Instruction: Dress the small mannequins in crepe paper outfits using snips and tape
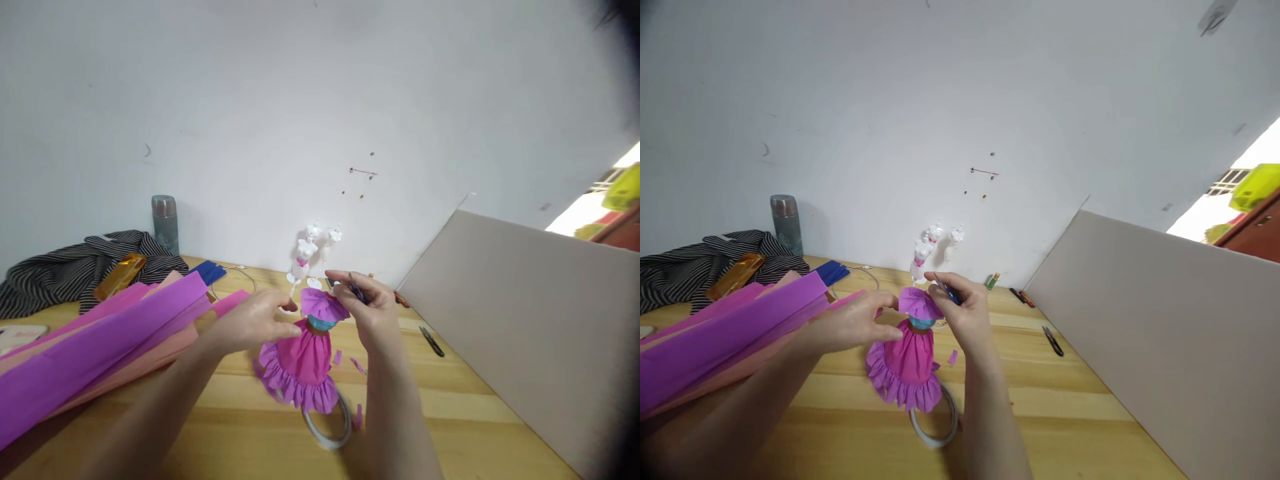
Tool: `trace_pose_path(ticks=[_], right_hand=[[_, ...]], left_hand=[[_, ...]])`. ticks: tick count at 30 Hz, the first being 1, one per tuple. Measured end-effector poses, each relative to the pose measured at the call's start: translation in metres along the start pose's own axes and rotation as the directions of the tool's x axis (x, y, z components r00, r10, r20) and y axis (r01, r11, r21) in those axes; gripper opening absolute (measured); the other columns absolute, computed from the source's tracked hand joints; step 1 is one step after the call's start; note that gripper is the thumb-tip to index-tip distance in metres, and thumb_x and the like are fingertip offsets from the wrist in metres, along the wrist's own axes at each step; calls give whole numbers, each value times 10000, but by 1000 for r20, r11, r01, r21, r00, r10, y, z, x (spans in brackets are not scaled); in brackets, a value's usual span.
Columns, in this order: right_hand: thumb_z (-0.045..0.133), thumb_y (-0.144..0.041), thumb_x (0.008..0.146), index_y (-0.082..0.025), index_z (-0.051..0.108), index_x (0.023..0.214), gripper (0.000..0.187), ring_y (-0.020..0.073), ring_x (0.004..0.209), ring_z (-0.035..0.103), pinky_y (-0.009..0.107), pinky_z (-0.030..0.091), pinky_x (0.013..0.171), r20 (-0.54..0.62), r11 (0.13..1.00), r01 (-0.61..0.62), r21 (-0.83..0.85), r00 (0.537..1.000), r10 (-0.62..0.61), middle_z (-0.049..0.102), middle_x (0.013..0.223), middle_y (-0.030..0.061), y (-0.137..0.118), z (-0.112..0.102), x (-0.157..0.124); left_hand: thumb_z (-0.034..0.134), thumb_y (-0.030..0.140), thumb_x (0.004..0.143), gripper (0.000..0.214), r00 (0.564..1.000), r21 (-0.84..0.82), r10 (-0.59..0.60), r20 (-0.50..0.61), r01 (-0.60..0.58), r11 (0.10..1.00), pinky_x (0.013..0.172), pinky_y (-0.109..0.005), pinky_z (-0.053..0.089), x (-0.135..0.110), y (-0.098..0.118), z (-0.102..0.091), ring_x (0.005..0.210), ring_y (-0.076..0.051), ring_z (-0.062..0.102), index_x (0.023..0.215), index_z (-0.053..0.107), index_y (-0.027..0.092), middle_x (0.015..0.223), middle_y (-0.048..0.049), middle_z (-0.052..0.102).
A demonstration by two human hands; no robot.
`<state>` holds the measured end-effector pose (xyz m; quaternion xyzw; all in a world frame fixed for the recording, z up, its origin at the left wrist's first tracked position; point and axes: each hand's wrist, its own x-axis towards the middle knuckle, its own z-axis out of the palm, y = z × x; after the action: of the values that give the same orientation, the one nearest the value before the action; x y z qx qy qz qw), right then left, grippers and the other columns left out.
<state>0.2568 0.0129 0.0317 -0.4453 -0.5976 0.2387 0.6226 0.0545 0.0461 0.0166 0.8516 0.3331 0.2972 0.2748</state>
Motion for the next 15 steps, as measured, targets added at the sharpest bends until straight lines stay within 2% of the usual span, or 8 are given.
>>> trace_pose_path(ticks=[3, 6, 8, 11, 15], right_hand=[[698, -267, 693, -196, 781, 793, 148, 118, 526, 471, 255, 370, 480, 8, 1000, 15, -15, 1000, -15, 589, 607, 2, -1, -1, 1], [684, -261, 705, -198, 783, 798, 150, 111, 514, 456, 248, 354, 464, 28, 998, 63, -22, 998, -62, 575, 606, -2, -2, -2, 1], [673, -258, 722, -195, 787, 812, 158, 108, 515, 451, 249, 352, 468, 38, 996, 89, -32, 995, -87, 562, 605, -3, -3, -2, 1], [663, -246, 749, -194, 786, 841, 162, 105, 530, 445, 254, 354, 493, 74, 989, 136, -51, 988, -132, 545, 611, -8, -2, -3, 1], [666, -216, 750, -208, 753, 985, 250, 100, 528, 413, 247, 349, 493, 81, 978, 186, -94, 981, -178, 460, 604, -39, 0, -8, 1]], left_hand=[[700, 301, 738, 267, 993, -209, -35, 117, 59, 976, 800, -342, 525, 6, -3, 14, 938, -255, 680, 975, 700, 177, 1014, -80, 740], [697, 261, 757, 248, 985, -425, 6, 171, 68, 903, 901, -365, 514, 9, -4, 22, 1042, -256, 665, 992, 695, 183, 1086, -76, 731], [703, 236, 757, 237, 982, -503, 32, 187, 68, 862, 934, -375, 507, 11, -4, 28, 1061, -255, 663, 989, 692, 183, 1083, -67, 732], [722, 207, 738, 275, 991, -558, 37, 125, 40, 829, 938, -388, 512, 14, -3, 38, 1045, -262, 669, 1008, 685, 176, 1073, -67, 736], [728, 180, 719, 321, 998, -623, -57, 22, 58, 780, 941, -399, 520, 16, 2, 49, 1045, -267, 674, 1037, 684, 159, 1074, -77, 741]])
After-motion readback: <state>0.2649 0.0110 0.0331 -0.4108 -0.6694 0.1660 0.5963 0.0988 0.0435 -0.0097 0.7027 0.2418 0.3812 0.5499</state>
